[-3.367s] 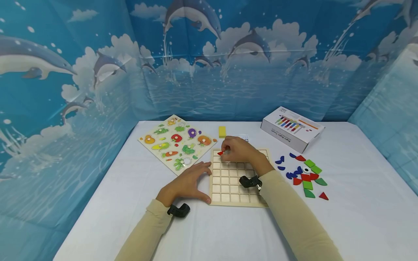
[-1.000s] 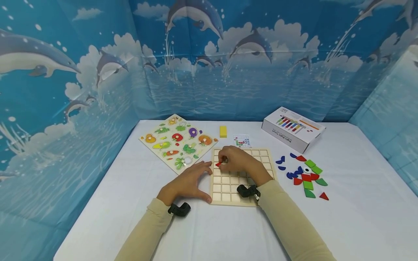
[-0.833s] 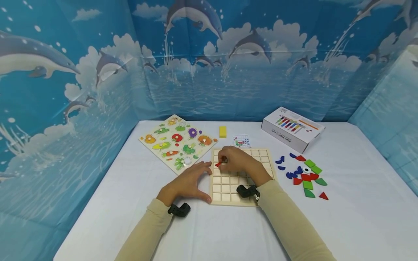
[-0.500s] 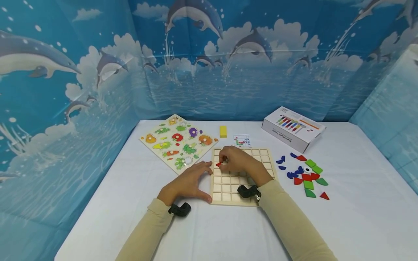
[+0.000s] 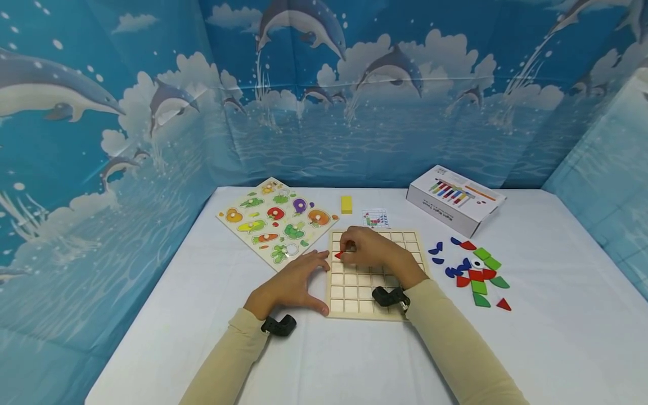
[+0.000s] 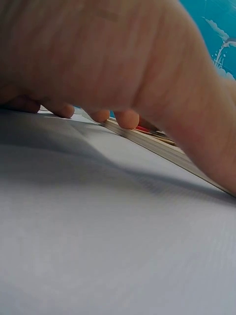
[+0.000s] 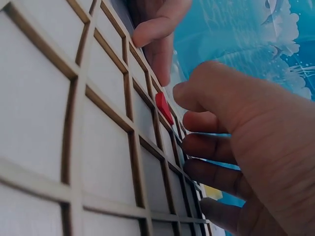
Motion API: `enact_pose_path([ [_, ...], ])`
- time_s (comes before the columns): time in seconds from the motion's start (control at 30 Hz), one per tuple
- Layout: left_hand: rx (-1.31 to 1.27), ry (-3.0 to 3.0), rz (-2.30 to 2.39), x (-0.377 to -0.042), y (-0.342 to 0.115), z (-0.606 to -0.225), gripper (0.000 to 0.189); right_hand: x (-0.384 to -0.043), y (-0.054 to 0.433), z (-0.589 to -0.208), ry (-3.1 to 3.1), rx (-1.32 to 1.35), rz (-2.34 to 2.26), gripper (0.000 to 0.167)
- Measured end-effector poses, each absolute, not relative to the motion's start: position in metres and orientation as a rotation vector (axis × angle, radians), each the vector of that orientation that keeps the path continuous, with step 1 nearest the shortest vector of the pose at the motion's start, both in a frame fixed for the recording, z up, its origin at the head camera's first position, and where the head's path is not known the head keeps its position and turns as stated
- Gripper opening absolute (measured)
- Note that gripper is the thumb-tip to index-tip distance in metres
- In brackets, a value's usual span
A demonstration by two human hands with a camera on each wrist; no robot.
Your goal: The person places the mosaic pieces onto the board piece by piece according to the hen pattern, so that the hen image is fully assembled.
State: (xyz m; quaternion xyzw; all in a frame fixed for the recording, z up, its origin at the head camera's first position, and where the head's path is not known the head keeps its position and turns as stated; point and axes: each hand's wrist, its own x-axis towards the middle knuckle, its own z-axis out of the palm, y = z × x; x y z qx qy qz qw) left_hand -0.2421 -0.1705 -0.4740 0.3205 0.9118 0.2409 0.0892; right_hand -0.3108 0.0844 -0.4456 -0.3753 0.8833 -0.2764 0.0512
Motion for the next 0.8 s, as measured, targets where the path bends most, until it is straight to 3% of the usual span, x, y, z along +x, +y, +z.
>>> enact_pose_path([
  [0.27,0.953,2.712,0.717,-0.241,-0.169,-0.472,0.087,-0.305,0.115,-0.434,2.673,-1.161,-1.020,0.012],
  [0.57,0.947,2.713,0.714,-0.240,-0.169,-0.471,0.087,-0.306,0.191,-0.437,2.810,-1.087,-1.022,0.007],
  [0.8,0.931,2.710,0.700,-0.240,-0.169,-0.472,0.087,-0.302,0.242,-0.434,2.930,-0.769,-0.808,0.015],
])
